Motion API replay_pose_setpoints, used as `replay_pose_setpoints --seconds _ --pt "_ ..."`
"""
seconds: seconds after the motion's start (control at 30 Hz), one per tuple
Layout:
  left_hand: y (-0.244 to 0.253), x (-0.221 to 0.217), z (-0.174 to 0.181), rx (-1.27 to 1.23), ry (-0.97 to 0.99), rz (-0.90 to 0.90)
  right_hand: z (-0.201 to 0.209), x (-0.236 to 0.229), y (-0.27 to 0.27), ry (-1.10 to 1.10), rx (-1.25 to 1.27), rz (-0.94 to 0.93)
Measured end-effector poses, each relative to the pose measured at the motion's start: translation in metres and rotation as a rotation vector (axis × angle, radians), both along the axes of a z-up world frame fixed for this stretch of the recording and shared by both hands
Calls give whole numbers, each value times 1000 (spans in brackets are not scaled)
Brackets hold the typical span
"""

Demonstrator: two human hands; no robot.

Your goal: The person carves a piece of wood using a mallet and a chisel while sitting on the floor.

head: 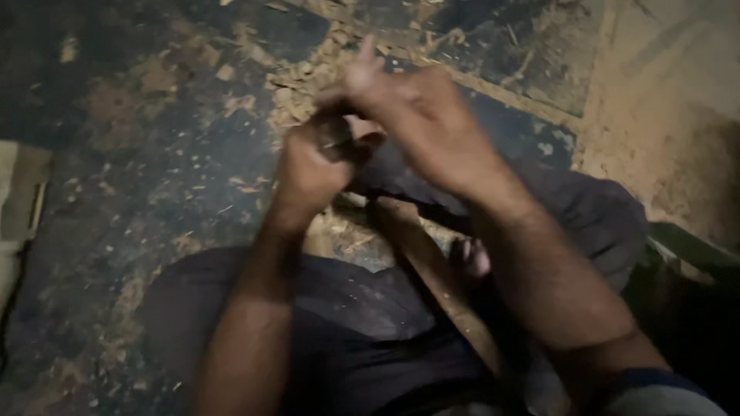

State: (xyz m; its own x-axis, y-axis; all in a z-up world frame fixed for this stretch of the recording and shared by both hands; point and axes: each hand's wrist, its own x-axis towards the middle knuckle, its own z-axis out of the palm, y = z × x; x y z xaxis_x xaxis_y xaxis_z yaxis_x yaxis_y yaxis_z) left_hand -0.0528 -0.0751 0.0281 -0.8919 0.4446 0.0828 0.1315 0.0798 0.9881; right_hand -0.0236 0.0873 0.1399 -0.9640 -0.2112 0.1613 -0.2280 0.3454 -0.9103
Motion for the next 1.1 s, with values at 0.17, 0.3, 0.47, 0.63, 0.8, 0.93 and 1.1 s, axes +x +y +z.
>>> replay_pose_setpoints --seconds 0.17,0.3,0.47,0.63,0.8,0.93,1.1 --pt "13 -6 -8 23 256 -42 4 4 11 -64 52 37" --pt "15 -5 -11 68 258 -23 12 7 13 -56 87 -22" --pt "9 4 4 10 217 -42 22 5 12 -49 157 -65" --pt "7 7 1 56 446 -23 32 6 4 -11 135 -3" --pt "15 16 -34 -45 716 35 39 11 0 170 114 100" --pt "23 12 -37 -23 389 -190 -9 -9 -52 -314 413 -242" --pt "18 5 -7 176 349 -66 15 9 -39 -49 510 17"
